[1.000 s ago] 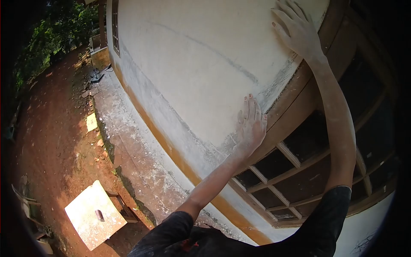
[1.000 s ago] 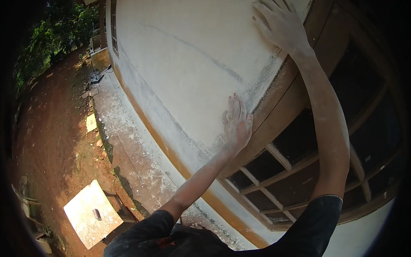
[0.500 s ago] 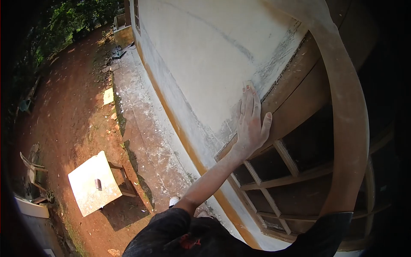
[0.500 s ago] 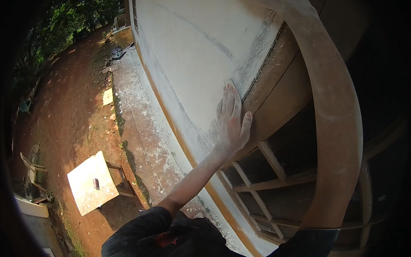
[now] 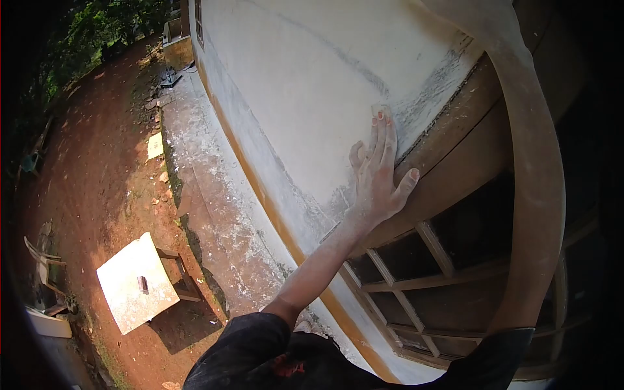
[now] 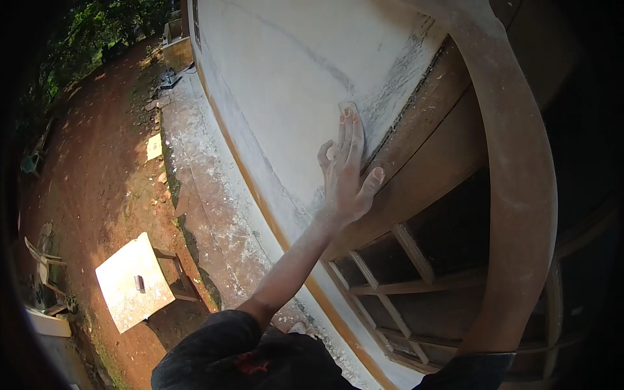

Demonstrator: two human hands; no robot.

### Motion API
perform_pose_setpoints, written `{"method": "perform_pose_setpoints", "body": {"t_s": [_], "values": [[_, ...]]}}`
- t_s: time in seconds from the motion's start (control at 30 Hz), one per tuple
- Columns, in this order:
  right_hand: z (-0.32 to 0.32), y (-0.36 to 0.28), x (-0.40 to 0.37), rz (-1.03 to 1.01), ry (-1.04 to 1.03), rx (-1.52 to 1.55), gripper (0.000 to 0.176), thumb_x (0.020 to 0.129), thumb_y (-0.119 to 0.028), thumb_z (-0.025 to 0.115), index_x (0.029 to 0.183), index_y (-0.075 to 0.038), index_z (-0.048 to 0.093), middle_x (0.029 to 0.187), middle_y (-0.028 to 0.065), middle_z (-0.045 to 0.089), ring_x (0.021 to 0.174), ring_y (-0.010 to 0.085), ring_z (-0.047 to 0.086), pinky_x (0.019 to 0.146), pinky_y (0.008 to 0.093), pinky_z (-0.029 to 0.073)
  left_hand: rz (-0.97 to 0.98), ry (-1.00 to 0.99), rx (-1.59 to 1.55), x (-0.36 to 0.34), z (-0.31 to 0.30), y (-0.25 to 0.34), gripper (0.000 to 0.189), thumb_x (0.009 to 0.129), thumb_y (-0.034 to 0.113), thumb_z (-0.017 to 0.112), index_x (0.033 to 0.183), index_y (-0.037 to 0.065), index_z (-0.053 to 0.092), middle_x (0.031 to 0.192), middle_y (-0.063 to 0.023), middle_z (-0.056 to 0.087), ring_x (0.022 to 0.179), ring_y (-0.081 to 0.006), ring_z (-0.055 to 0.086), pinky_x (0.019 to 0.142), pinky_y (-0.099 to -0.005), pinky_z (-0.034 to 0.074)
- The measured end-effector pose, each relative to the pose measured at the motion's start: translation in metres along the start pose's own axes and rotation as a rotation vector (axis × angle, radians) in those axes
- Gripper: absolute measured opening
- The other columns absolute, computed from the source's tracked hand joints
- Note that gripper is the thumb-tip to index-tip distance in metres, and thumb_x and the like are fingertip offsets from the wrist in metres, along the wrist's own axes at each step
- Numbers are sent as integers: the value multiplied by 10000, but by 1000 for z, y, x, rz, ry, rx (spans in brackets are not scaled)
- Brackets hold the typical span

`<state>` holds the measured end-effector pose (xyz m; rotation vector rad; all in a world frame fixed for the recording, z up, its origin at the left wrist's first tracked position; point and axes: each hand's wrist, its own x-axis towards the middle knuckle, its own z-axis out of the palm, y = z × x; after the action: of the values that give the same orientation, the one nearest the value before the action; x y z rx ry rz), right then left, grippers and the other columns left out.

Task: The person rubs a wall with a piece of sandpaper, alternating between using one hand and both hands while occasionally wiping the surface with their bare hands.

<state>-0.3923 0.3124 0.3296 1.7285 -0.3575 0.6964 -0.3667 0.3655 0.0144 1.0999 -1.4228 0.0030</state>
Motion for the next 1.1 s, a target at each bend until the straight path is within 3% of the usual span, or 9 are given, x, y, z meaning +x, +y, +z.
{"method": "perform_pose_setpoints", "body": {"t_s": [0.07, 0.2, 0.37, 0.43, 0.57, 0.7, 0.83, 1.0, 1.1], "values": [[-2, -2, 3, -13, -16, 23, 336, 903, -358, 674, 987, -39, 735, 1155, 129, 695, 1258, 274, 561, 1218, 522, 253, -31, -107, 49, -13, -2, 6, 992, 989, 614, 455, 1603, -76, 94, 1671, -306, 122, 1570, -408, 122, 1172, -624, 82], [-16, -19, 8, 53, -84, -34, 321, 907, -352, 685, 1004, -50, 735, 1165, 125, 694, 1277, 263, 557, 1230, 507, 246, -15, -31, 120, 35, -9, -3, 996, 991, 606, 455, 1603, -77, 65, 1670, -309, 114, 1571, -420, 103, 1170, -631, 80], [-3, -16, 7, 51, 9, -106, 320, 910, -354, 701, 1023, -57, 737, 1184, 119, 694, 1289, 255, 561, 1236, 487, 247, -17, -139, -46, -11, -4, -2, 1024, 983, 647, 438, 1602, -77, 63, 1673, -305, 108, 1563, -443, 114, 1155, -667, 108], [-10, -22, 6, 73, -12, -101, 320, 911, -356, 703, 1022, -57, 736, 1192, 116, 694, 1292, 252, 561, 1236, 487, 245, 32, -180, 118, -16, 0, -8, 1038, 979, 662, 437, 1603, -75, 57, 1675, -303, 103, 1558, -451, 124, 1152, -672, 120], [-9, -24, 7, 57, -56, -132, 314, 915, -353, 705, 1020, -58, 734, 1204, 111, 696, 1299, 252, 560, 1237, 489, 240, -5, -15, 5, 49, -13, -16, 1038, 977, 655, 448, 1601, -78, 61, 1673, -300, 111, 1561, -445, 118, 1148, -684, 110], [-2, -16, 7, 73, -30, -53, 296, 915, -339, 709, 1012, -59, 729, 1198, 107, 700, 1306, 255, 558, 1238, 494, 231, 72, -143, -72, -31, 2, -1, 980, 998, 612, 427, 1600, -80, 81, 1669, -303, 128, 1558, -435, 139, 1147, -678, 92], [-10, -37, 9, 82, -69, -119, 283, 911, -328, 722, 1001, -59, 722, 1199, 113, 699, 1306, 257, 558, 1235, 498, 233, 23, -12, 50, 55, -15, -24, 1052, 954, 660, 494, 1599, -77, 111, 1650, -322, 161, 1563, -443, 107, 1162, -689, 97], [8, -10, 6, 60, 22, -18, 281, 908, -319, 728, 1001, -54, 718, 1202, 123, 696, 1296, 272, 566, 1210, 489, 272, 60, -164, -39, -13, -9, -14, 986, 983, 610, 451, 1593, -85, 109, 1650, -319, 175, 1549, -441, 168, 1144, -689, 93], [4, -18, 6, 120, -10, 46, 280, 901, -305, 734, 1002, -45, 716, 1202, 127, 696, 1295, 286, 567, 1181, 480, 313, 24, -40, 45, 49, -19, -25, 1036, 965, 615, 501, 1595, -89, 75, 1646, -326, 175, 1547, -466, 153, 1143, -701, 94]]}}
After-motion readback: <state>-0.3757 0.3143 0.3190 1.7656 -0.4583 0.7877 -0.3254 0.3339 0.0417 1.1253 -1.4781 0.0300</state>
